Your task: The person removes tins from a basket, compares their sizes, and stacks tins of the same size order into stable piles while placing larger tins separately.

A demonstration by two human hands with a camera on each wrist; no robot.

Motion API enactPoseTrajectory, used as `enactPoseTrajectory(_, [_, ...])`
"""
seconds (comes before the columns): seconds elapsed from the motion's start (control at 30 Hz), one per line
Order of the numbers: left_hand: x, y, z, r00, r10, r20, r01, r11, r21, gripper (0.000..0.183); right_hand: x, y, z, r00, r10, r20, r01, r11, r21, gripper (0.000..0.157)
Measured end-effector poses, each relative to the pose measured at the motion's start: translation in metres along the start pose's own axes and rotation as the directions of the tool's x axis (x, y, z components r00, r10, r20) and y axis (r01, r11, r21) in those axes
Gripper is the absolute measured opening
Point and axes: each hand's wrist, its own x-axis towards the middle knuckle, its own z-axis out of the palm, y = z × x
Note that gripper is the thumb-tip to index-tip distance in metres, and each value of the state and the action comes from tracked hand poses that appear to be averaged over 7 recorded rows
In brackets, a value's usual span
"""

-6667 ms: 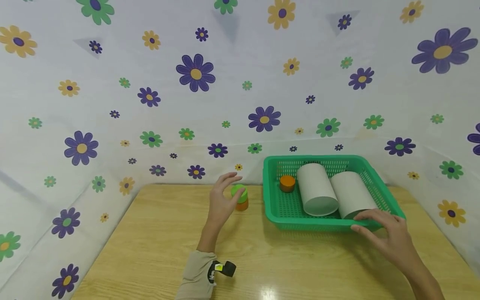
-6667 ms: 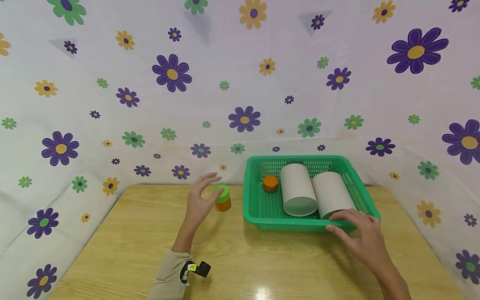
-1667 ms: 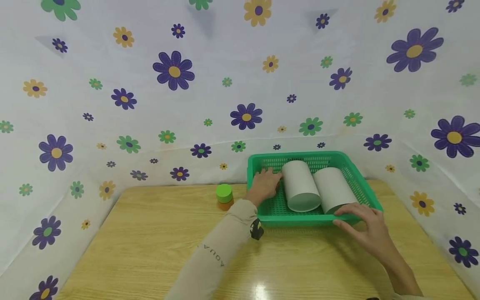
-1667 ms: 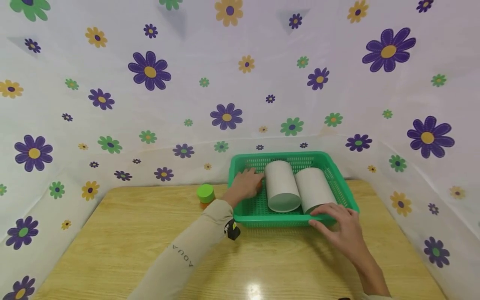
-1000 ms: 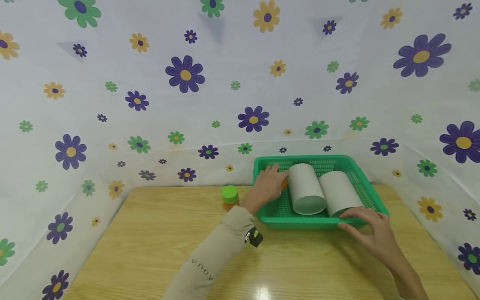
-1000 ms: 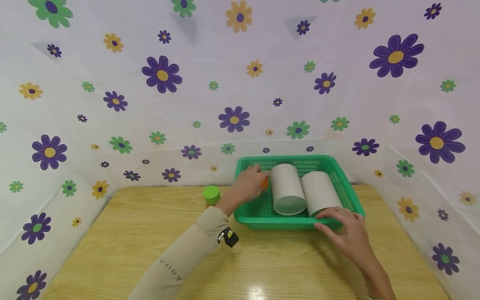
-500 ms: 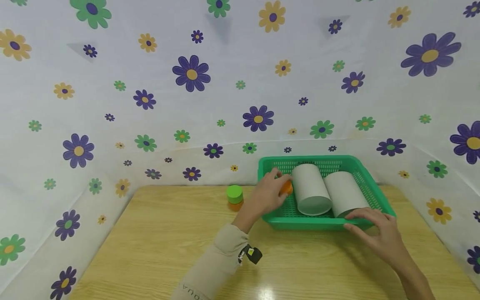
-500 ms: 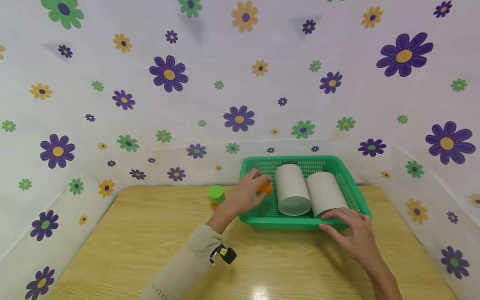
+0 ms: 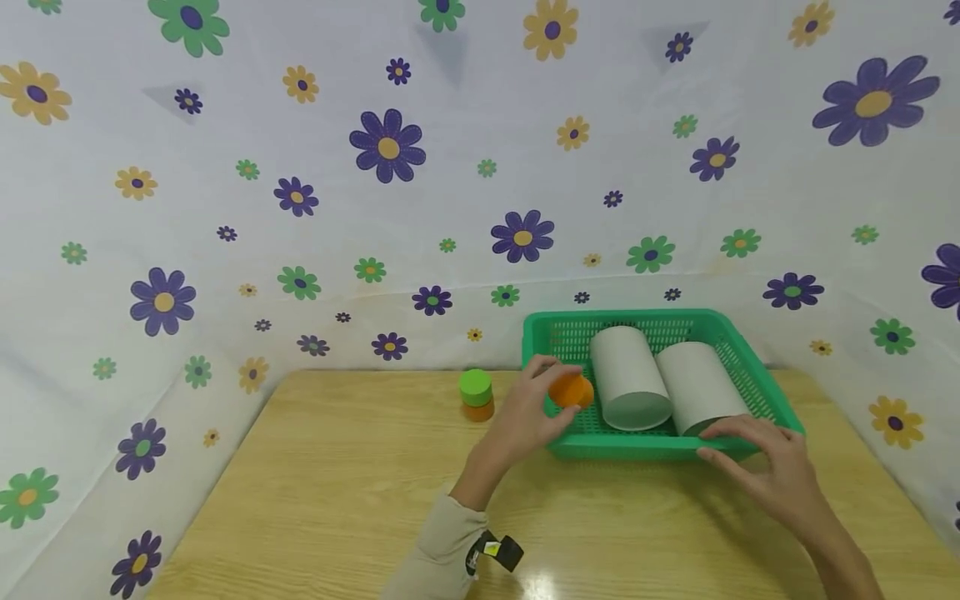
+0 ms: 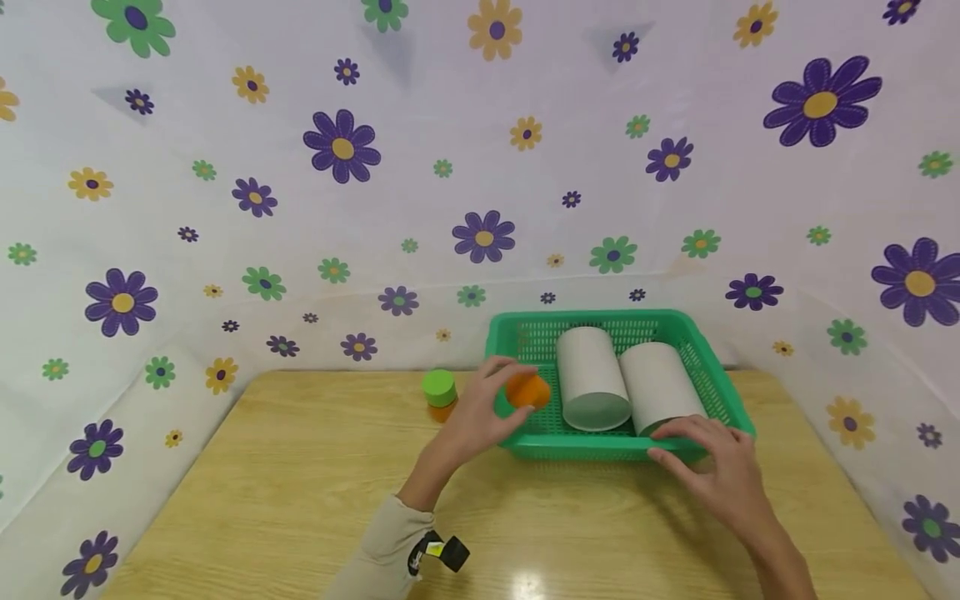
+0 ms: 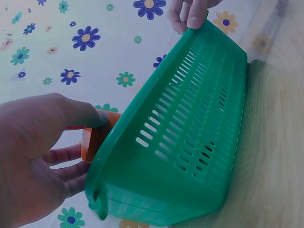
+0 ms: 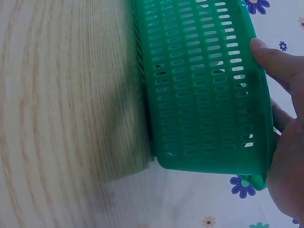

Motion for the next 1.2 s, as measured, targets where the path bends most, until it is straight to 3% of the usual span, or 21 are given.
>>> enactPoseTrajectory(0.23, [-0.018, -0.002, -0.012, 0.999, -0.034, -0.018, 0.03, 0.985, -0.172, 0.045, -0.001, 0.001, 0.001, 1.0, 0.0, 0.001, 0.0, 1.0, -0.007, 0.047])
enactPoseTrajectory(0.5, [-0.021, -0.012, -0.023, 0.999, -0.013, -0.053, 0.0, 0.973, -0.232, 0.045, 0.0, 0.001, 0.0, 1.0, -0.006, -0.009, 0.006, 1.0, -0.006, 0.046])
enactPoseTrajectory(0.7, [-0.028, -0.019, -0.03, 0.994, -0.078, -0.08, 0.05, 0.951, -0.307, 0.045, -0.001, 0.001, 0.001, 1.0, -0.004, -0.004, 0.004, 1.0, -0.009, 0.045])
enactPoseTrajectory(0.93, [-0.033, -0.028, -0.037, 0.977, -0.095, -0.191, 0.036, 0.956, -0.291, 0.042, -0.003, 0.005, 0.005, 1.0, -0.007, -0.012, 0.007, 1.0, -0.009, 0.046])
enactPoseTrajectory(1.2, [-0.035, -0.036, -0.042, 0.965, -0.119, -0.232, 0.043, 0.95, -0.308, 0.04, -0.002, 0.004, 0.005, 1.0, -0.011, -0.016, 0.011, 1.0, -0.017, 0.045])
